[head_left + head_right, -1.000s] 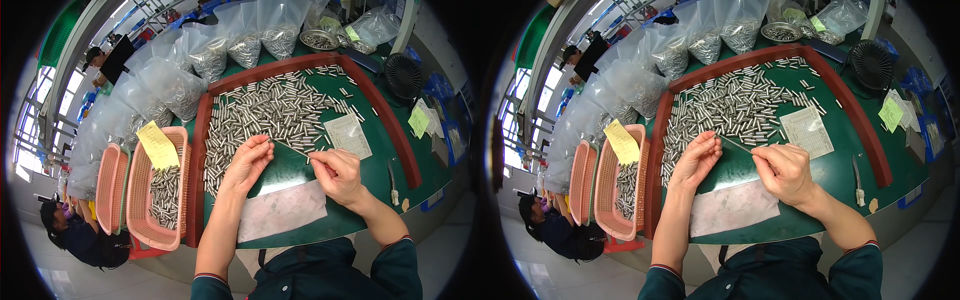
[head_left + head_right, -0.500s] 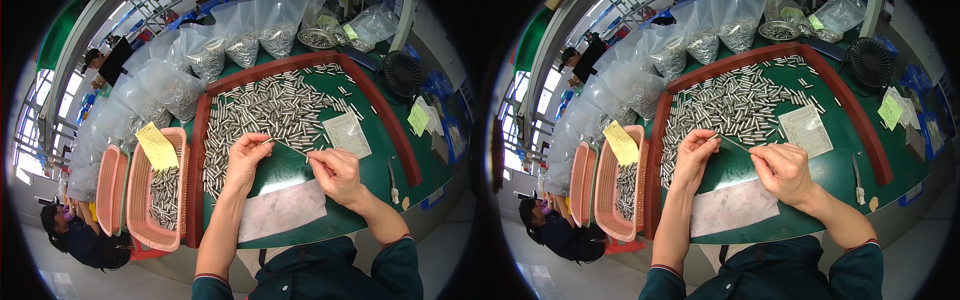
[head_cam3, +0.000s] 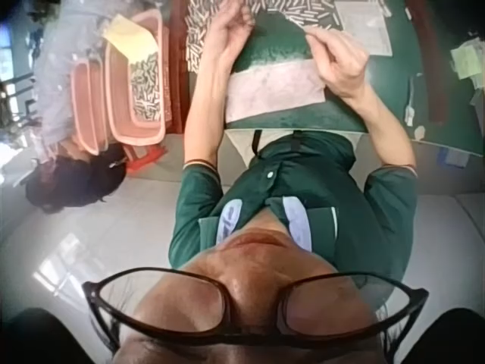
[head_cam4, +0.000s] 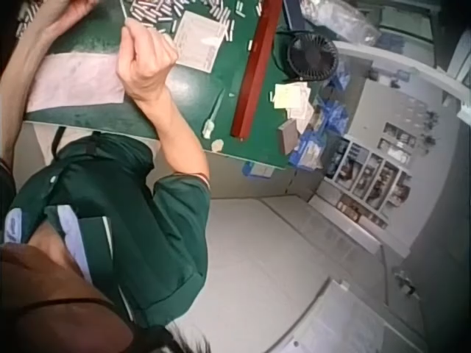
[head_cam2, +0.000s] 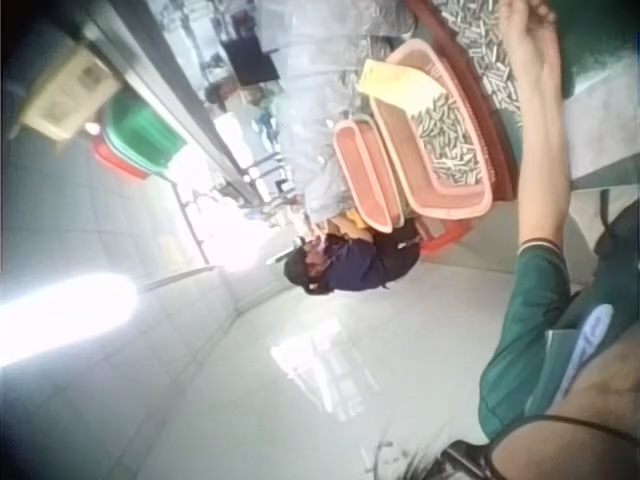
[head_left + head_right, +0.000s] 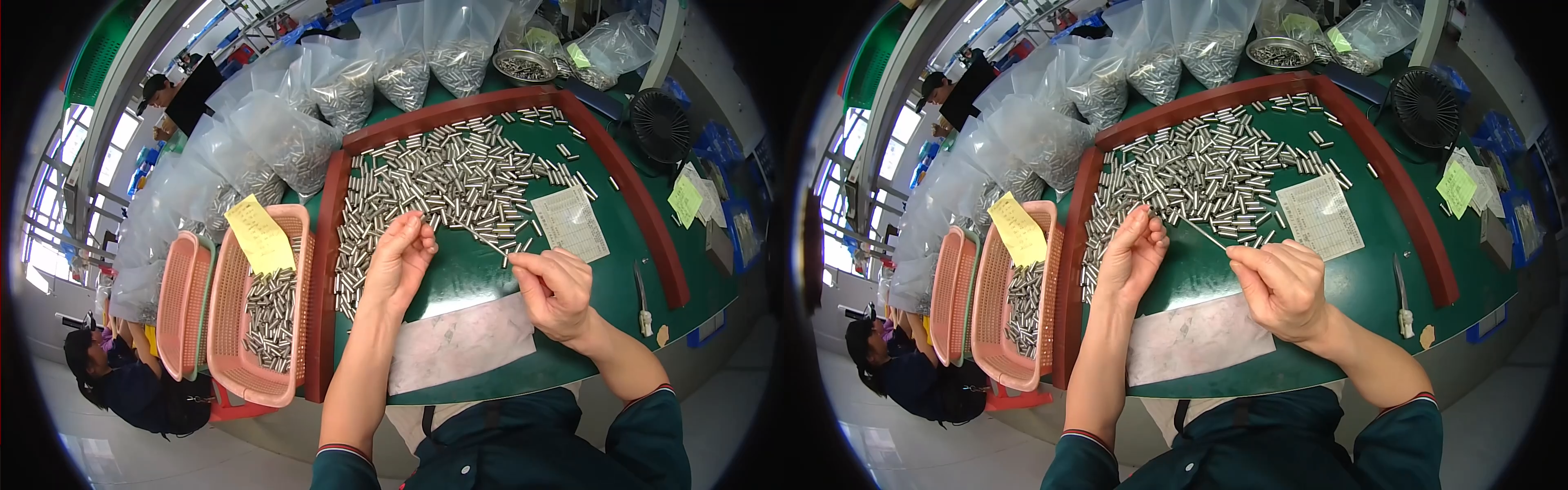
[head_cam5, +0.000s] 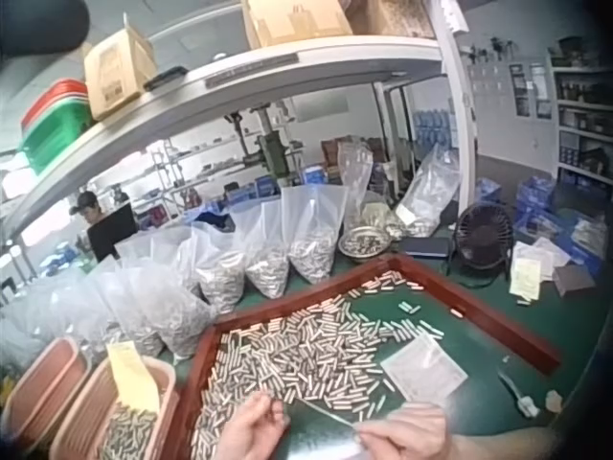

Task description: Inspecting small metal tubes using a thin metal probe tool at a factory workstation.

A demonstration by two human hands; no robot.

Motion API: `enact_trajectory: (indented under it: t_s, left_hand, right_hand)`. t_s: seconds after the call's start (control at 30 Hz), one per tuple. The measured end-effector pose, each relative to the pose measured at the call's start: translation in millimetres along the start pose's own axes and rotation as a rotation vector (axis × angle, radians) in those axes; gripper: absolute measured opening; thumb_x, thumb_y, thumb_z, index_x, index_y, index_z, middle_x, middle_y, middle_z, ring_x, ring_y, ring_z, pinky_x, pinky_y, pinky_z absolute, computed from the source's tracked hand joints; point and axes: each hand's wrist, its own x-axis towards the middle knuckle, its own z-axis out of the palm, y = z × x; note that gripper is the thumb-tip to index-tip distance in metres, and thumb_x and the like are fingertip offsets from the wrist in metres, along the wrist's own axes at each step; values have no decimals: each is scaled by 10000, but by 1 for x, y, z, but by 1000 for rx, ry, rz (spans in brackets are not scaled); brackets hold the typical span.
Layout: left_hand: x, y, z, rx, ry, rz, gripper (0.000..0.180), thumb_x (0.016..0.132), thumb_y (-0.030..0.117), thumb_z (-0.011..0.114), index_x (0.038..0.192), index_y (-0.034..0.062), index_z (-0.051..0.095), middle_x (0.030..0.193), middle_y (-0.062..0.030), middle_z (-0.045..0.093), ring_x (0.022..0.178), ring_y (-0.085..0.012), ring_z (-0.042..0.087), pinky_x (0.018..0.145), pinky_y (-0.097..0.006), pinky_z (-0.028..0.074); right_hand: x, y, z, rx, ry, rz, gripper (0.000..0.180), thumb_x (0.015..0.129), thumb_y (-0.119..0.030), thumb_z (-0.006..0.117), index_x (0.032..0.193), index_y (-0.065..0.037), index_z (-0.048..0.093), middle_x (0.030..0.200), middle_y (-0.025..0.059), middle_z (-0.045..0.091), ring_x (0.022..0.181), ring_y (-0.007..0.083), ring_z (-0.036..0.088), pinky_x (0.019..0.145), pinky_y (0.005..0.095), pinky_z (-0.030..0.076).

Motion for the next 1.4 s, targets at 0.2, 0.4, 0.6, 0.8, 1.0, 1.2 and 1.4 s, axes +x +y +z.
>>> enact_trajectory:
  t_s: [0.2,0.4,0.6,0.8,1.0,1.2,1.4]
  left_hand:
    - [2,-7,-3,-227,-97,-171,108,888,138,564,952,52,555,758,-46,559,672,-122,512,617,-237,447]
    - [2,-9,-2,-204,-102,-211,107,881,132,570,952,55,550,752,-40,546,666,-120,504,614,-235,436]
    - [0,-10,0,-165,-114,-210,113,875,132,576,951,53,548,757,-39,546,664,-116,502,613,-232,430]
    - [-1,-10,2,-118,-111,-198,117,875,136,580,948,49,554,743,-36,545,654,-106,499,608,-227,425]
    - [-3,-11,7,146,-67,-85,105,874,127,580,943,48,580,744,-44,568,653,-120,509,625,-236,423]
    - [-3,-16,12,204,-27,128,128,871,117,594,962,28,587,781,-55,612,695,-106,560,644,-228,451]
    - [-5,-19,15,111,-48,197,122,871,117,594,963,37,587,791,-49,609,699,-105,557,653,-232,450]
  right_hand:
    - [-1,1,1,9,-34,1,192,638,56,673,817,5,625,552,49,546,429,174,490,414,287,326]
    - [-1,2,0,2,-67,20,188,640,50,677,814,5,625,559,52,552,431,179,492,418,286,337]
    - [-1,1,1,2,-72,23,183,641,47,678,809,2,623,557,52,549,433,179,496,419,286,342]
    - [-2,2,1,-9,-85,38,181,640,40,684,805,-1,622,569,56,558,443,187,508,422,290,352]
    - [-3,3,2,-26,-75,33,167,657,40,678,810,-3,626,580,64,568,451,193,516,425,290,357]
    - [-5,-2,2,287,-52,447,108,824,-3,577,912,5,640,548,26,540,458,58,458,424,228,314]
    - [1,1,-3,962,-51,1041,190,915,-123,506,918,17,633,560,-79,422,467,-3,331,406,181,230]
